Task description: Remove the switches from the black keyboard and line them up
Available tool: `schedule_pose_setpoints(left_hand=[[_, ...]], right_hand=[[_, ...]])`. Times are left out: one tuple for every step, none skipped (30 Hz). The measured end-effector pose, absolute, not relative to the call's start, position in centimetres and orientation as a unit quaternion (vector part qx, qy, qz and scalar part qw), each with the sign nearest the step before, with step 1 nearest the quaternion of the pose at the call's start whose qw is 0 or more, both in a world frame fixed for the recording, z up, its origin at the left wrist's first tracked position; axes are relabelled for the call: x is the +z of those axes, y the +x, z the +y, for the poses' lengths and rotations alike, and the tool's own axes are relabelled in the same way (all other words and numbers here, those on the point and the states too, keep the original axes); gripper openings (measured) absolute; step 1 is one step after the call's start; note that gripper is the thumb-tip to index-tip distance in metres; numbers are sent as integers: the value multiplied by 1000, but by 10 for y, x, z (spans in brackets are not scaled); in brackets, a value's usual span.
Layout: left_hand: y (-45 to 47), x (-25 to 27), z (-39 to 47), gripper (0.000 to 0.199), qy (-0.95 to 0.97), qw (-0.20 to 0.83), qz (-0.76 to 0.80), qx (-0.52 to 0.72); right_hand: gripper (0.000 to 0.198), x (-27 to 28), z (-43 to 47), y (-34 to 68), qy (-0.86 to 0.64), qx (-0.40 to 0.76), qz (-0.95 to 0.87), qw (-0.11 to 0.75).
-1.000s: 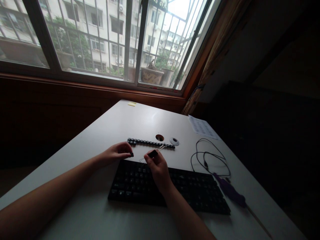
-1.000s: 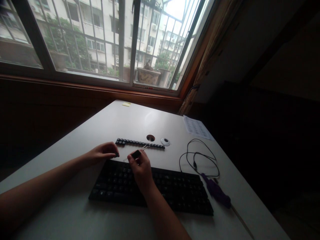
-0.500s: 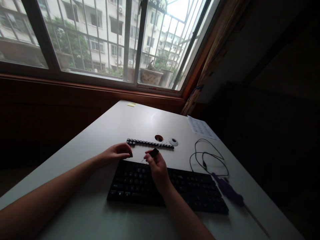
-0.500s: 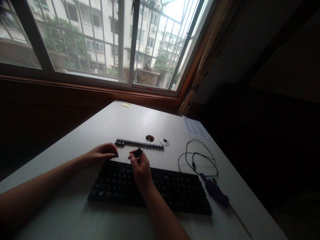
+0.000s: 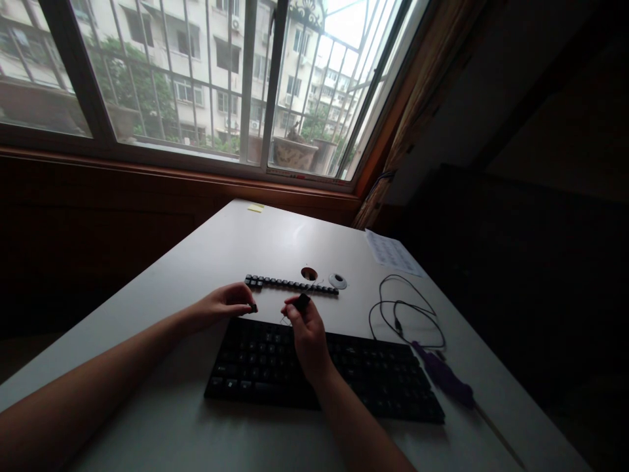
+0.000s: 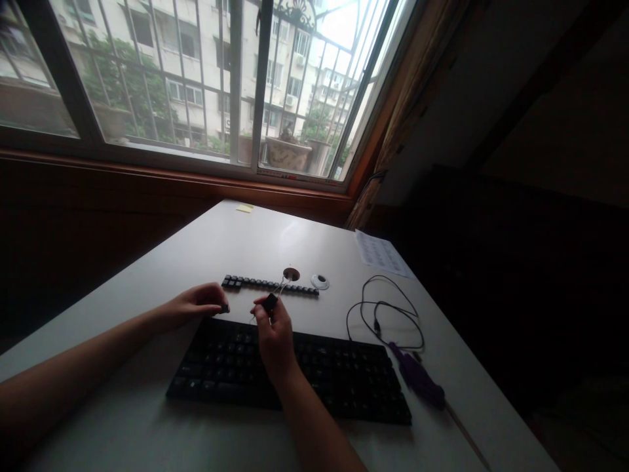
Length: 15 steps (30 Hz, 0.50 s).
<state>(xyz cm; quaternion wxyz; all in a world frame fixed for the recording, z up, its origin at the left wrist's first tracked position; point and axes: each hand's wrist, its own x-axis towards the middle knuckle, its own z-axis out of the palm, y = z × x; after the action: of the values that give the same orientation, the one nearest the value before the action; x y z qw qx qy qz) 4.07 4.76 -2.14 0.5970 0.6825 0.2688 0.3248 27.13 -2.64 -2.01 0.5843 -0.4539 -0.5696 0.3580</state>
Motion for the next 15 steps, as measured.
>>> schedule_pose_setpoints(left_hand=[[41,-22,48,24,682,597,267,327],[41,-22,48,23,682,597,264,328],[40,-22,48,23,682,599,262,329],[40,-22,48,23,680,600,260,330],[40,-22,47,23,678,602,259,332],[40,-22,47,23,676,605,259,333],[40,-22,47,23,673,607,259,333],[40,-22,47,22,672,610,259,331],[40,-22,47,22,671,611,260,330],[41,-23,47,22,671,612,261,328],[41,-23,47,22,671,612,262,327],[41,-24,47,23,671,612,263,327],[41,-24,48,23,670,612,264,327],[42,-25,48,23,670,612,264,327],[42,-26,49,24,669,612,264,328]], right_hand=[[14,-20,-26,271,-453,359,-567,587],[13,-20,-26,271,-452,361,-565,588],[13,-20,-26,271,-450,363,-565,589],[13,-19,-26,271,-449,364,-565,589],[12,-19,-26,272,-448,365,-565,589],[12,-18,-27,272,-446,367,-565,589],[12,-17,-27,272,-445,368,-565,590],[12,-17,-28,272,-444,370,-565,589],[11,-17,-28,272,-446,371,-564,588],[11,-17,-29,271,-449,374,-563,585],[11,-17,-29,271,-453,378,-560,581],[11,-17,-29,271,-457,383,-557,578],[11,-17,-30,271,-461,387,-552,577],[11,-17,-30,271,-465,388,-548,577],[12,-17,-30,271,-469,385,-546,577]])
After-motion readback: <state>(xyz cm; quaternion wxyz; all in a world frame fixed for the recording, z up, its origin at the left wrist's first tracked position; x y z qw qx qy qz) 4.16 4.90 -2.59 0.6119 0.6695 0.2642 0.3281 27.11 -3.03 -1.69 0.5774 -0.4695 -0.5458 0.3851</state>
